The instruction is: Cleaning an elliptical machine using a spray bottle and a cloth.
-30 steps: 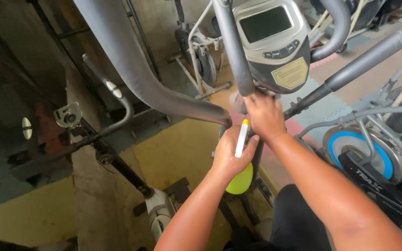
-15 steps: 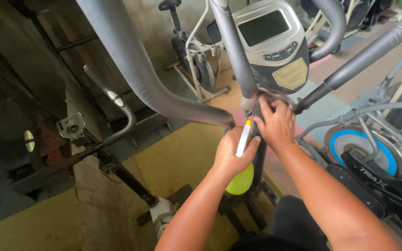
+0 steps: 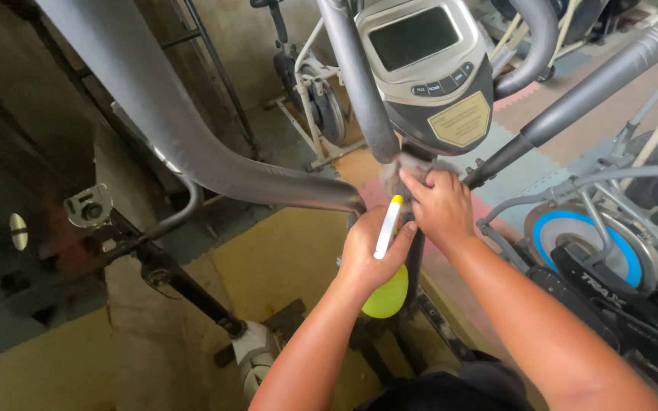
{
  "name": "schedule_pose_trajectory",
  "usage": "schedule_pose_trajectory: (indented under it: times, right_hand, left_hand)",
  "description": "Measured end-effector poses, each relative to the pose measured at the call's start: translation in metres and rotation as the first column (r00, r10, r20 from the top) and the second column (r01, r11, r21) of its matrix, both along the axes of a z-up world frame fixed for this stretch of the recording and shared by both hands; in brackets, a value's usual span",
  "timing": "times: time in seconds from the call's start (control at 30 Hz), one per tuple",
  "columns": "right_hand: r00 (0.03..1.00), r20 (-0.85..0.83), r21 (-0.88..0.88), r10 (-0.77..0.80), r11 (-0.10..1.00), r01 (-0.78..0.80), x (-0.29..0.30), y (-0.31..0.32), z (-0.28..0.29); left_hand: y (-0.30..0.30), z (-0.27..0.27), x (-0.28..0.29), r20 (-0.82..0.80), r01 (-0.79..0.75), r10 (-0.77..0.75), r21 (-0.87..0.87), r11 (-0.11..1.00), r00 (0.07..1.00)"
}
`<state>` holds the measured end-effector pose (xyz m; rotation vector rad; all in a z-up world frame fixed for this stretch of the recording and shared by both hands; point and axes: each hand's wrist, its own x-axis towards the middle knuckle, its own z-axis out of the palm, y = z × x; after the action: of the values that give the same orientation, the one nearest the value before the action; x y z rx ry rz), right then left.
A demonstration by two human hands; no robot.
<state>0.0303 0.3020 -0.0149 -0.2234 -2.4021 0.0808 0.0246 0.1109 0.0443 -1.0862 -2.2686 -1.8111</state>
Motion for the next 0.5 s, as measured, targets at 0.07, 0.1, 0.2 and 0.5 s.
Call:
schedule_pose_trajectory:
  times: [0.07, 0.1, 0.2, 0.5]
  right_hand:
    - [0.995, 0.018, -0.004, 0.094, 0.996, -0.094, 0.009, 0.013, -0.005]
    - [0.994, 0.021, -0.002, 0.108, 0.994, -0.108, 0.012, 0.016, -0.006]
    - [0.967, -0.094, -0.237, 0.237, 0.938, -0.253, 0.006, 0.026, -0.004]
    - [0.873, -0.314, 0.191, 0.372, 0.926, -0.326, -0.006, 0.033, 0.014]
  left_hand:
    - [0.004, 0.002, 0.002, -0.066, -0.016, 0.018, 0.033, 0.999, 0.998]
    - [0.005, 0.001, 0.005, -0.063, -0.030, 0.032, 0.035, 0.999, 0.998]
    - [0.014, 0.005, 0.005, -0.039, -0.075, 0.077, 0.041, 0.996, 0.996]
    - [0.045, 0.016, 0.009, -0.053, -0.204, 0.204, 0.014, 0.979, 0.977]
